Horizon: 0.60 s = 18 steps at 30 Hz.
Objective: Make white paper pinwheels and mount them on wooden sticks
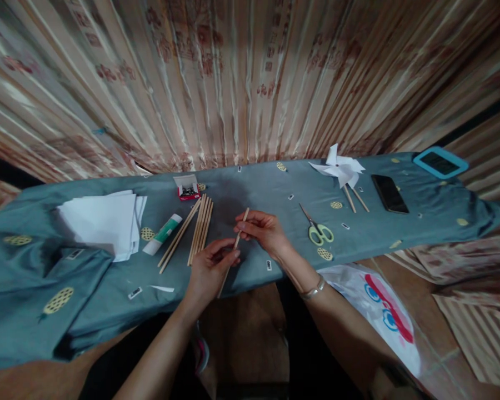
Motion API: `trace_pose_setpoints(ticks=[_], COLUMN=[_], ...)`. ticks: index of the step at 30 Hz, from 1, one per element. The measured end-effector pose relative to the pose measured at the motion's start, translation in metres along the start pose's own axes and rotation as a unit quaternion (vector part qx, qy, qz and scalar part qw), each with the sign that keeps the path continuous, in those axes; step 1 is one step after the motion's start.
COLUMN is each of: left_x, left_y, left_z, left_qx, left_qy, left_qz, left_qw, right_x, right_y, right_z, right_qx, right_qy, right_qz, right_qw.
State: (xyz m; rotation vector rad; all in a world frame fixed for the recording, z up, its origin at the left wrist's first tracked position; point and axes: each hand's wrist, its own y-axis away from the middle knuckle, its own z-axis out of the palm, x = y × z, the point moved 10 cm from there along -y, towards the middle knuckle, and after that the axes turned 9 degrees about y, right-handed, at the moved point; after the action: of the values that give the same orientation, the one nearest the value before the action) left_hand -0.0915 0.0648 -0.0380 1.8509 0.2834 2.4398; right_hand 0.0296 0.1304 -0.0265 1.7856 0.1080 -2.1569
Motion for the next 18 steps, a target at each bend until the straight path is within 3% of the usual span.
trace_pose_setpoints(ticks=[3,9,18], left_x=[-0.001,0.012,0.040], left_y=[-0.004,-0.006,-0.004], left_z=[0.002,-0.001,-0.031], left_qx=[0.012,0.000,0.038], left_qy=[0.006,-0.106,-0.239], left_qz=[0.004,0.064,0.145], left_qw=[1.000,0.992,0.959], right_x=[0.003,0.015,0.031], right_y=[0.000,-0.003,-0.020], right_z=[0.002,0.001,-0.001], right_qx=[-0.010,0.004,0.066], right_qy=[0.010,0.037,0.102], right_qz=[0.000,0.022,0.019], right_qw=[1.000,0.999,0.992])
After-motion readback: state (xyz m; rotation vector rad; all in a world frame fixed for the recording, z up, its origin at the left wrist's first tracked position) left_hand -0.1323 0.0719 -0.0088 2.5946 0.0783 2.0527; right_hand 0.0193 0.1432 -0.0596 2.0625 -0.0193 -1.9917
